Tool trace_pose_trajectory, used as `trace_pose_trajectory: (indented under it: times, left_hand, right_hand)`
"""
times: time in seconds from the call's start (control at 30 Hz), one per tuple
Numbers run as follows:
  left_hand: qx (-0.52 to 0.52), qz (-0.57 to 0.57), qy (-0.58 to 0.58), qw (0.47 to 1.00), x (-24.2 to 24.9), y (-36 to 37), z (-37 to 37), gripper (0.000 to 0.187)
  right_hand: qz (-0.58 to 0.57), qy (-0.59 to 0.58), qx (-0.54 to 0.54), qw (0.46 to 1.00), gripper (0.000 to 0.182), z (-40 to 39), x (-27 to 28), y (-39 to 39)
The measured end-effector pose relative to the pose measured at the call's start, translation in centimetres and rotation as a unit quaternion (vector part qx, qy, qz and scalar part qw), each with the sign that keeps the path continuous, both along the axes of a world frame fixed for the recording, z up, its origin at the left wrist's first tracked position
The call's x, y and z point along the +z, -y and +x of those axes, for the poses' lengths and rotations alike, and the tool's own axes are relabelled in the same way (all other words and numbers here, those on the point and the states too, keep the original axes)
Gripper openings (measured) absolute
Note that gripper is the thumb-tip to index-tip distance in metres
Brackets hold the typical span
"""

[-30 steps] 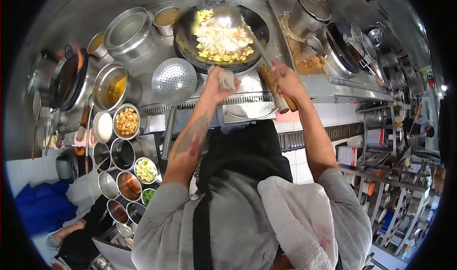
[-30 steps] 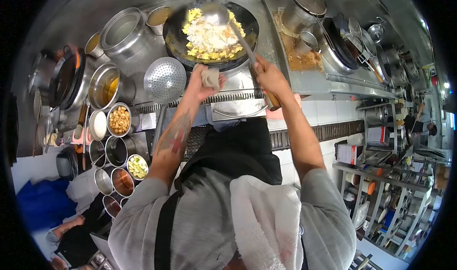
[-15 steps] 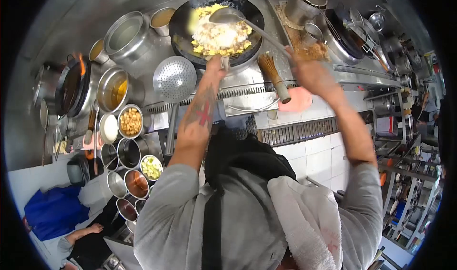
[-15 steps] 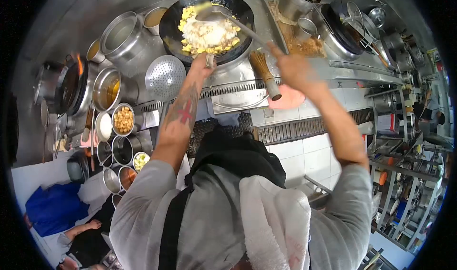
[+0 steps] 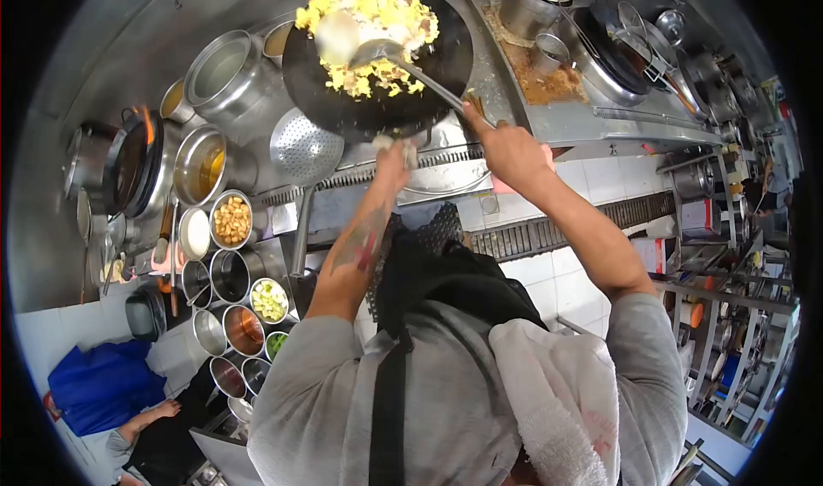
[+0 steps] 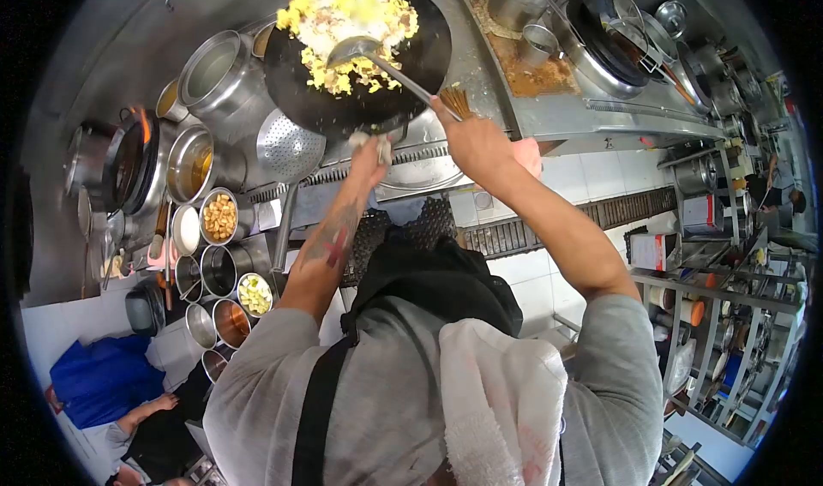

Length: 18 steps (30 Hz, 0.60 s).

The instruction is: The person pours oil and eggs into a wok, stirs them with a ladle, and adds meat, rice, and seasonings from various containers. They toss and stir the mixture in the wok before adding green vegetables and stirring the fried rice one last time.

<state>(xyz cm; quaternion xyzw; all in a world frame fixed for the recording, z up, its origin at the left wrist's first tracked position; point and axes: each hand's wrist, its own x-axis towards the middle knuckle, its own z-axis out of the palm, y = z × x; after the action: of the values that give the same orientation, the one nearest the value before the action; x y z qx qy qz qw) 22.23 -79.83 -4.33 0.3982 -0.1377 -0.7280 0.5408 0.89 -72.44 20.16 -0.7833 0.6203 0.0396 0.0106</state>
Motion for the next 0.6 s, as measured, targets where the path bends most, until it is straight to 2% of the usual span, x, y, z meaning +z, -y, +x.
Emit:
trace_pose_trajectory:
  times: [0.07, 0.1, 0.17, 0.23, 0.27, 0.3, 0.33, 0.37, 0.4, 0.47, 0.53, 0.57, 0.6]
  left_hand:
    - [-0.021, -0.007, 0.006, 1.000, 0.5, -0.2, -0.1, 0.020]
    - [0.004, 0.001, -0.001, 1.000, 1.6, 0.7, -0.1, 0.018]
    - [0.054, 0.024, -0.012, 0.998, 4.2, 1.7, 0.5, 0.015]
    - [0.056, 0.046, -0.034, 0.997, 8.8, 1.1, 1.1, 0.014]
    - [0.028, 0.069, -0.049, 0.996, 11.3, -0.1, 1.3, 0.015]
    - [-0.002, 0.091, -0.063, 0.994, 13.9, -0.4, 1.3, 0.015]
    - [0.032, 0.123, -0.041, 0.991, 16.7, 0.1, 1.0, 0.016]
    - [0.053, 0.151, -0.038, 0.986, 18.5, 1.6, 1.0, 0.018]
    - [0.009, 0.061, -0.021, 0.998, 15.7, 3.3, 1.6, 0.019]
    - [-0.034, -0.035, -0.007, 0.999, 7.7, 4.5, 1.1, 0.019]
    - [0.044, -0.019, 0.004, 0.999, 2.3, 3.4, -1.3, 0.017]
    - [0.043, -0.020, 0.004, 0.999, 2.3, 2.2, -1.2, 0.017]
    - [0.003, 0.019, 0.015, 1.000, 2.5, 0.7, -1.0, 0.015]
  right_hand:
    - [0.007, -0.037, 0.021, 0.999, 0.072, -1.5, 3.7, 0.0]
    - [0.019, -0.072, 0.044, 0.996, 0.071, -2.6, 6.5, -0.4]
    - [0.064, -0.035, 0.073, 0.995, 0.064, -4.9, 14.0, -1.0]
    - [0.016, -0.084, 0.151, 0.985, 0.055, -7.1, 19.3, -1.9]
    - [0.011, -0.087, 0.157, 0.984, 0.055, -6.7, 20.0, -1.6]
    - [0.054, -0.085, 0.137, 0.985, 0.053, -6.4, 20.5, -1.4]
    - [0.099, -0.081, 0.116, 0.985, 0.051, -6.0, 20.7, -1.1]
    - [0.058, -0.060, 0.139, 0.987, 0.052, -6.0, 18.1, 0.0]
    - [0.017, -0.039, 0.161, 0.986, 0.053, -5.9, 14.2, 1.4]
    - [0.079, -0.014, 0.089, 0.993, 0.056, -2.6, 10.2, 3.1]
    - [0.001, 0.008, 0.044, 0.999, 0.054, -1.3, 3.3, 4.4]
    - [0.001, 0.007, 0.044, 0.999, 0.054, -1.0, 3.2, 3.9]
    - [0.010, 0.088, 0.004, 0.996, 0.053, -0.7, 3.2, 2.6]
